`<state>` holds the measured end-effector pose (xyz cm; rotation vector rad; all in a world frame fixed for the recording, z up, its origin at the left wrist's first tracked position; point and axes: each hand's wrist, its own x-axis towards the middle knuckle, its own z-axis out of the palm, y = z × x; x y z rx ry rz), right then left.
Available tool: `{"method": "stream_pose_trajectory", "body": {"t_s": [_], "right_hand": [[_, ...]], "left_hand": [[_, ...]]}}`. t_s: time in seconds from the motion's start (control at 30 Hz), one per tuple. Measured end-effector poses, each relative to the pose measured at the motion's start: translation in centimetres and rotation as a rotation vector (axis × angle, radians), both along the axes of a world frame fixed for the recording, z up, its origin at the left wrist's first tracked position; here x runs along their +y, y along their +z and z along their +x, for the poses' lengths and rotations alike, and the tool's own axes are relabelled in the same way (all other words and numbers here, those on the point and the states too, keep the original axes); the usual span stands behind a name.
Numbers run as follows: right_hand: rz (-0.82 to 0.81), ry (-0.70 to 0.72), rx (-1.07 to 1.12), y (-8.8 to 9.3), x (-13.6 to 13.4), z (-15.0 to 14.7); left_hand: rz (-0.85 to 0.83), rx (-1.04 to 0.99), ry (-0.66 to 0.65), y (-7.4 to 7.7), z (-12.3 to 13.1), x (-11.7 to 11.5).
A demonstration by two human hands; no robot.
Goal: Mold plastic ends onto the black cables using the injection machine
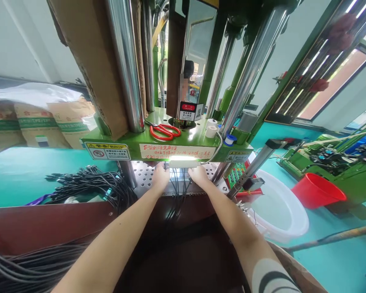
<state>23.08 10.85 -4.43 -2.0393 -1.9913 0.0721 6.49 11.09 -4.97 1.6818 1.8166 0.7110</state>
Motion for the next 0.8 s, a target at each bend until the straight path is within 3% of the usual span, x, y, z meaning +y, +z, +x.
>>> {"method": "stream_pose_trajectory", "body": {"t_s": [0.1, 0.37, 0.63, 0.8], "right_hand": [[-0.015, -0.014, -0.034, 0.0, 0.3, 0.0], [-0.019, -0.045, -0.071, 0.1, 0.4, 0.7], [-0.019, 0.012, -0.111, -0.4, 0.1, 0.3], [-0.028, 0.019, -0.113, 0.9, -0.1, 0.0]], "left_hand": [[0.020, 0.125, 0.026, 0.2, -0.4, 0.3], [0.096, 0.336, -0.108, 0.0, -0.7, 0.9], [0.118, 0.398, -0.123, -0.2, -0.6, 0.9], [0.123, 0.388, -0.090, 0.8, -0.6, 0.8]]}}
